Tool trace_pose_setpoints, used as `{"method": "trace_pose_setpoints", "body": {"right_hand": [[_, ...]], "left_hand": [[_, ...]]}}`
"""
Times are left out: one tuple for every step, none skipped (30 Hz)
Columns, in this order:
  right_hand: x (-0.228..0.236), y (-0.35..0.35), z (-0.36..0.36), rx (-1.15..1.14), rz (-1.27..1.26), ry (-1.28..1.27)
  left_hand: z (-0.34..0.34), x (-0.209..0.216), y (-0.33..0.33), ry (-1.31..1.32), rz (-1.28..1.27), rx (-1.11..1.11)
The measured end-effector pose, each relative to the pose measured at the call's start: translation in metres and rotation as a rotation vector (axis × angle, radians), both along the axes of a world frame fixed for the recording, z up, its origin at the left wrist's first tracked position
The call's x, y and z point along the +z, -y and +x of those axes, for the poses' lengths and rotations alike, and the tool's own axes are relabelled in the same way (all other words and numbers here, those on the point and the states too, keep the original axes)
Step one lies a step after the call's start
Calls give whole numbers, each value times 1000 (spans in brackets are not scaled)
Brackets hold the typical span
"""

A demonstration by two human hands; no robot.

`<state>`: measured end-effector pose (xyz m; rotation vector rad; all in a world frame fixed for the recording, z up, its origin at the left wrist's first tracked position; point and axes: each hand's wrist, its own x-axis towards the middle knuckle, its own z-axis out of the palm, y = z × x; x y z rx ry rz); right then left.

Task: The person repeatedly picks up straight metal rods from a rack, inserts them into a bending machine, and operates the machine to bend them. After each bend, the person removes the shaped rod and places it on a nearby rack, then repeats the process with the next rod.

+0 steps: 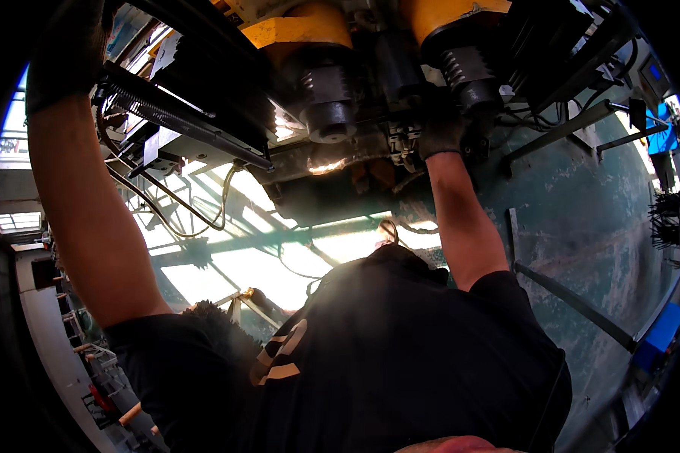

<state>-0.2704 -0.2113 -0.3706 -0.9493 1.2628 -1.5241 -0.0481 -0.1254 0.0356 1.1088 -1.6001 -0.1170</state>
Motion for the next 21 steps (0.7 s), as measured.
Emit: {"method": "trace_pose_setpoints", "body": {"right_hand": [[-3, 2, 0, 23, 25, 95], [-7, 5, -2, 47, 50, 188], [-11, 7, -2, 72, 74, 281], [-11, 9, -3, 97, 99, 373], [-11, 10, -5, 122, 123, 465], [-11, 11, -6, 122, 120, 470], [-7, 11, -5, 121, 133, 485], [-2, 10, -4, 119, 147, 492], [3, 9, -1, 111, 160, 494], [9, 4, 0, 101, 173, 494], [19, -3, 4, 95, 186, 497], [27, -17, 7, 81, 187, 490], [33, -29, -10, -14, 178, 469], [44, -48, -19, -66, 167, 456], [46, -69, -24, -91, 166, 438], [50, -93, -35, -115, 153, 431], [57, -123, -31, -53, 143, 439], [53, -146, -52, -104, 116, 412], [50, -171, -68, -122, 95, 396], [54, -197, -87, -139, 124, 277], [58, -222, -108, -160, 163, 162]], "left_hand": [[0, -1, -1, 0, -1, 4], [-1, 0, -2, 1, 3, 8], [-1, 0, -3, -1, 2, 11], [-2, 0, -4, -3, 3, 14], [-3, 1, -5, -5, 2, 17], [-4, 1, -7, -7, 2, 21], [-4, 3, -9, -6, 2, 22], [-5, 2, -14, -2, 8, 33], [-5, 5, -21, 8, 17, 35], [-6, 8, -28, 18, 26, 38], [-2, 18, -39, 30, 36, 25], [7, 29, -54, 44, 44, 11], [18, 28, -41, 37, 55, -77], [59, 34, -49, 363, -5, 24], [73, 16, -74, 505, -21, 95], [83, 4, -101, 651, -56, 168], [91, 5, -164, 822, -73, 323], [83, -24, -172, 720, -82, 264], [70, -45, -194, 632, -85, 234], [56, -65, -223, 379, -34, 170], [46, -75, -248, -341, 154, 29]]}}
